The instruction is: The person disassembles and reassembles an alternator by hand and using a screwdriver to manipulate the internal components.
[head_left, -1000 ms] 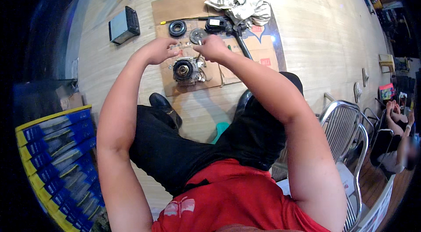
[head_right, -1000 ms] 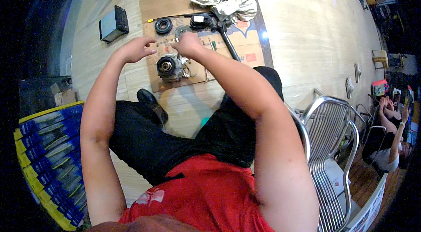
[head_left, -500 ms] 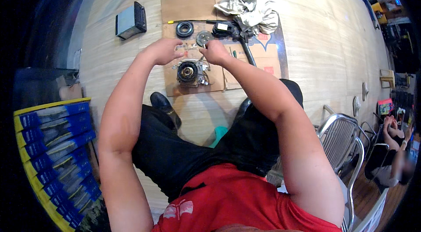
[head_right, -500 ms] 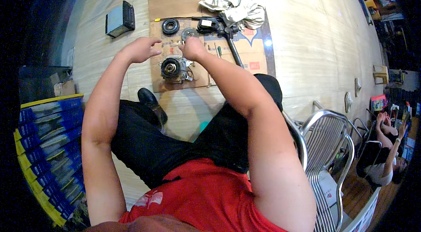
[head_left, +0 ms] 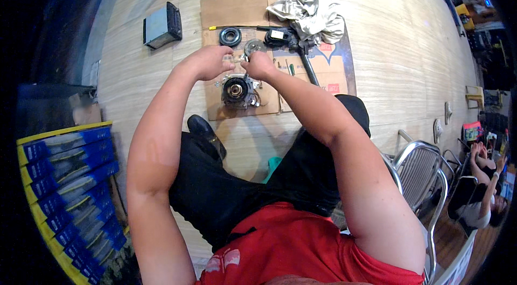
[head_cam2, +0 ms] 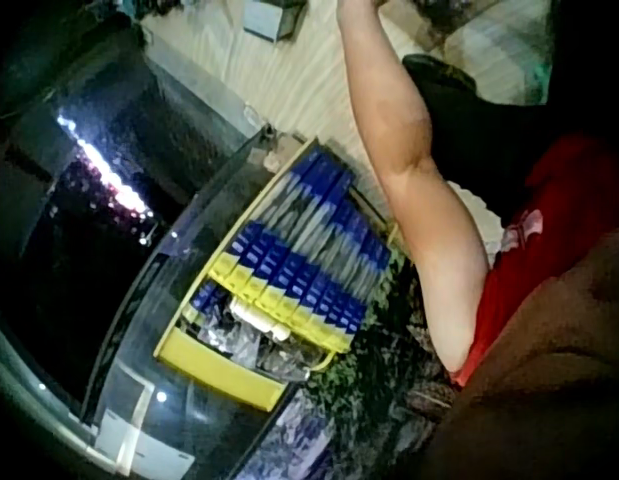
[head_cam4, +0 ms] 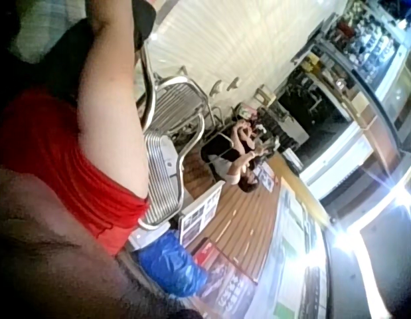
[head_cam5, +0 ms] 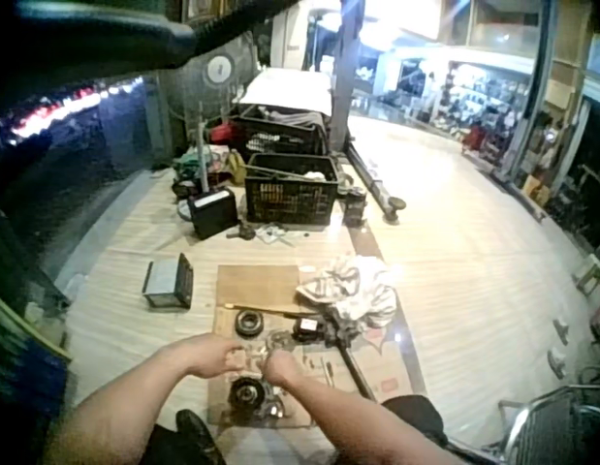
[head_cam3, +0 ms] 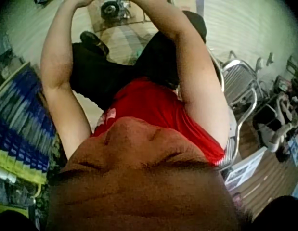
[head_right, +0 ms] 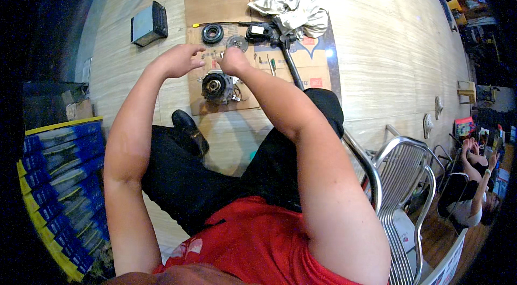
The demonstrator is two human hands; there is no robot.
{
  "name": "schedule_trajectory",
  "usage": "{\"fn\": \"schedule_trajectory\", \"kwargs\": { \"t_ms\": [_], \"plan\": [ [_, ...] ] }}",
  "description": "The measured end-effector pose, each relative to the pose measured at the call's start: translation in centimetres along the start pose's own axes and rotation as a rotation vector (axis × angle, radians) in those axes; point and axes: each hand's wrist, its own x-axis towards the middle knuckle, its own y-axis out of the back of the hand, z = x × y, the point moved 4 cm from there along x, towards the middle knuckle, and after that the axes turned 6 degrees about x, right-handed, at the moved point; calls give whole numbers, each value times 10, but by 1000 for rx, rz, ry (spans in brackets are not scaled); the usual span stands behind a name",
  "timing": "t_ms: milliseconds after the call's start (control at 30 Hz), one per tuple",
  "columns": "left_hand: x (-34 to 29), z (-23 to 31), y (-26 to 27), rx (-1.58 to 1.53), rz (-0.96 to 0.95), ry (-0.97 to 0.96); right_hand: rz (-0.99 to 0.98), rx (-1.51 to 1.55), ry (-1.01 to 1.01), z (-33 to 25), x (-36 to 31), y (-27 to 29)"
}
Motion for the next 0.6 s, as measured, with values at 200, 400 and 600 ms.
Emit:
{"fn": "schedule_trajectory", "kwargs": {
  "t_ms": [200,400,600],
  "plan": [
    [3,12,6,-46,16,-40,-35,-63,120,3,0,-9],
    [4,13,3,21,-18,-21,-15,-51,175,-11,-4,-9],
    [4,20,1,5,10,-49,12,-102,183,-5,0,-20]
  ]
}}
